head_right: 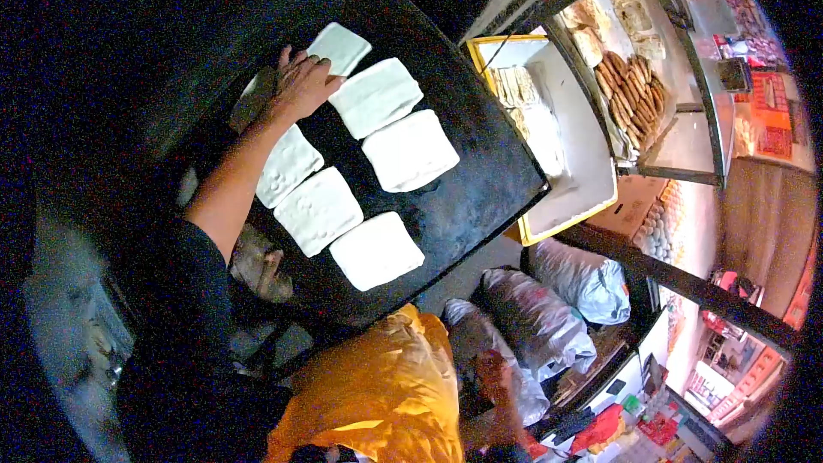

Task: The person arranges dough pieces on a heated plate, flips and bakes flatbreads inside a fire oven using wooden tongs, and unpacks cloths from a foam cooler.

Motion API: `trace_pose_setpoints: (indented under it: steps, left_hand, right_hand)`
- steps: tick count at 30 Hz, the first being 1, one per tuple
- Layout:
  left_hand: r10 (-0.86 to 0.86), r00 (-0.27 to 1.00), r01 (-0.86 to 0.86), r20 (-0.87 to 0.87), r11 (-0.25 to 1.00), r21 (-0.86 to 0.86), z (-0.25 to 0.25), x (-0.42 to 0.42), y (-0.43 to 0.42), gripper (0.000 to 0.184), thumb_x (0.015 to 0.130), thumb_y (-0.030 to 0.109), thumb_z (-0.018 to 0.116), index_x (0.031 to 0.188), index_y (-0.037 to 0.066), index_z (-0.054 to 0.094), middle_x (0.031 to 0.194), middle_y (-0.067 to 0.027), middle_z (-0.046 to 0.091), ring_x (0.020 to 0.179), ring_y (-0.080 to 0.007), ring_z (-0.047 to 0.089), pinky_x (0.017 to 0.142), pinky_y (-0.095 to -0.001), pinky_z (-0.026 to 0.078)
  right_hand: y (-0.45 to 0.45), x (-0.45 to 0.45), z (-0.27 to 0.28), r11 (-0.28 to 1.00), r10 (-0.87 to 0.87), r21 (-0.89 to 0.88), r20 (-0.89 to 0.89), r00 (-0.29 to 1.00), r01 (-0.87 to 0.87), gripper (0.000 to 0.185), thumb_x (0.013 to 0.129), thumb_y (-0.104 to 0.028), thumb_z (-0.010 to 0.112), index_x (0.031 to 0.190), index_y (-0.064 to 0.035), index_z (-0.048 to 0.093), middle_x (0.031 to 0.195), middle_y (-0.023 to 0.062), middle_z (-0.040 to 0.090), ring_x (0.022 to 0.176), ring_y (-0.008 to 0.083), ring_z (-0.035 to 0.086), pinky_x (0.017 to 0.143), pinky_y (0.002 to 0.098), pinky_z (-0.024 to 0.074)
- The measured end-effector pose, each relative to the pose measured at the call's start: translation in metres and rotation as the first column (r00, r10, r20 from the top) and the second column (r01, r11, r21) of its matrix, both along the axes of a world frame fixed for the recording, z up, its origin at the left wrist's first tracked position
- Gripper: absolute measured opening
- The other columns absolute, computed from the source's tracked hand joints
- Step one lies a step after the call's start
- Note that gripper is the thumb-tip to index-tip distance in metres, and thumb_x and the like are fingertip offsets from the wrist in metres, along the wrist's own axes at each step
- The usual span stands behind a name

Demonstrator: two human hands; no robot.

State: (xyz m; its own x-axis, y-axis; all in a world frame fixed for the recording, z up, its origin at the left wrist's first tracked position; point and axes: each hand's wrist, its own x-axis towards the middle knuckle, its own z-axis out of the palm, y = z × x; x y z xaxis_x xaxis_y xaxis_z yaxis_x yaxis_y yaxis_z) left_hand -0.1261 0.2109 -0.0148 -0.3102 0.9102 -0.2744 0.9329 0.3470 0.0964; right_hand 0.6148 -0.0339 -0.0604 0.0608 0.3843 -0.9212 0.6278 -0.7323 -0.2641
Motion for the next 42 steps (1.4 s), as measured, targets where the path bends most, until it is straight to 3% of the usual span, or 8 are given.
trace_pose_setpoints:
  steps: [7,10,13,19,21,24,30,42]
  left_hand:
    - [-0.298,0.939,0.223,0.173,0.908,0.354,-0.011,0.059,-0.038,0.035,0.082,0.028,0.067,0.111,0.010,0.059,0.114,-0.0099,0.054,0.111,-0.0286,0.048,0.097,-0.0436,0.035]
    - [-0.236,0.937,0.105,0.256,0.892,0.439,-0.013,0.056,-0.059,0.035,0.081,0.026,0.066,0.111,0.009,0.059,0.114,-0.0101,0.055,0.110,-0.0299,0.049,0.097,-0.0437,0.035]
    - [0.133,0.960,-0.244,0.246,0.829,0.504,-0.003,0.032,-0.088,0.043,0.083,0.027,0.066,0.121,0.009,0.055,0.127,-0.0134,0.050,0.119,-0.0331,0.045,0.101,-0.0451,0.034]
    - [0.172,0.917,-0.301,0.361,0.890,0.341,-0.071,-0.079,-0.140,0.045,0.086,0.040,0.060,0.119,0.010,0.056,0.124,-0.0164,0.051,0.116,-0.0331,0.046,0.099,-0.0451,0.036]
    - [0.232,0.917,-0.329,0.326,0.900,0.287,-0.026,-0.050,-0.130,0.050,0.086,0.042,0.060,0.123,0.011,0.053,0.126,-0.0146,0.050,0.116,-0.0334,0.047,0.099,-0.0431,0.037]
    - [0.256,0.950,-0.137,-0.176,0.854,0.503,-0.038,0.014,-0.149,0.060,0.085,0.043,0.062,0.133,0.012,0.044,0.130,-0.0147,0.048,0.122,-0.0328,0.044,0.104,-0.0433,0.034]
    - [-0.273,0.958,0.204,0.085,0.860,0.468,0.019,0.175,-0.110,0.073,0.084,0.046,0.064,0.138,0.006,0.038,0.147,-0.0119,0.033,0.137,-0.0288,0.029,0.110,-0.0509,0.021]
    - [0.393,0.918,-0.353,-0.050,0.868,0.348,-0.041,0.143,-0.202,0.069,0.088,0.045,0.055,0.142,0.009,0.033,0.149,-0.0147,0.027,0.139,-0.0319,0.022,0.112,-0.0513,0.021]
  right_hand:
    - [0.011,-0.041,0.013,0.931,0.335,0.128,0.070,0.940,-0.341,0.046,0.090,-0.022,0.061,0.127,0.0033,0.051,0.103,0.0162,0.066,0.086,0.0198,0.065,0.073,0.0319,0.0521]
    - [-0.011,0.000,-0.026,0.957,-0.223,0.090,-0.380,0.898,0.276,0.044,0.089,-0.019,0.062,0.127,0.0014,0.051,0.108,0.0166,0.064,0.089,0.0210,0.064,0.073,0.0334,0.0531]
    - [0.009,-0.013,-0.030,0.685,0.677,0.288,0.088,0.730,-0.670,0.044,0.088,-0.018,0.064,0.126,0.0012,0.050,0.106,0.0139,0.064,0.087,0.0215,0.063,0.073,0.0344,0.0536]
    - [0.003,0.000,-0.029,0.998,-0.027,0.046,-0.166,0.986,0.035,0.046,0.086,-0.016,0.067,0.125,0.0005,0.049,0.101,0.0103,0.063,0.086,0.0199,0.061,0.072,0.0346,0.0522]
    - [0.002,0.024,-0.048,0.699,0.704,0.133,0.048,0.709,-0.703,0.046,0.087,-0.015,0.065,0.127,0.0003,0.048,0.104,0.0111,0.062,0.089,0.0206,0.061,0.070,0.0351,0.0518]
    - [-0.009,0.036,-0.053,0.955,-0.277,-0.015,-0.401,0.873,0.296,0.044,0.088,-0.014,0.063,0.126,0.0000,0.048,0.105,0.0112,0.061,0.086,0.0213,0.060,0.070,0.0348,0.0517]
    - [-0.028,0.080,-0.086,0.940,0.297,0.211,-0.120,0.947,-0.268,0.042,0.090,-0.015,0.061,0.127,-0.0005,0.047,0.105,0.0123,0.061,0.082,0.0196,0.059,0.070,0.0317,0.0506]
    - [-0.026,0.113,-0.024,0.961,0.080,0.276,-0.202,0.976,-0.021,0.048,0.087,-0.026,0.065,0.124,0.0033,0.053,0.087,0.0084,0.064,0.068,0.0153,0.059,0.061,0.0288,0.0490]
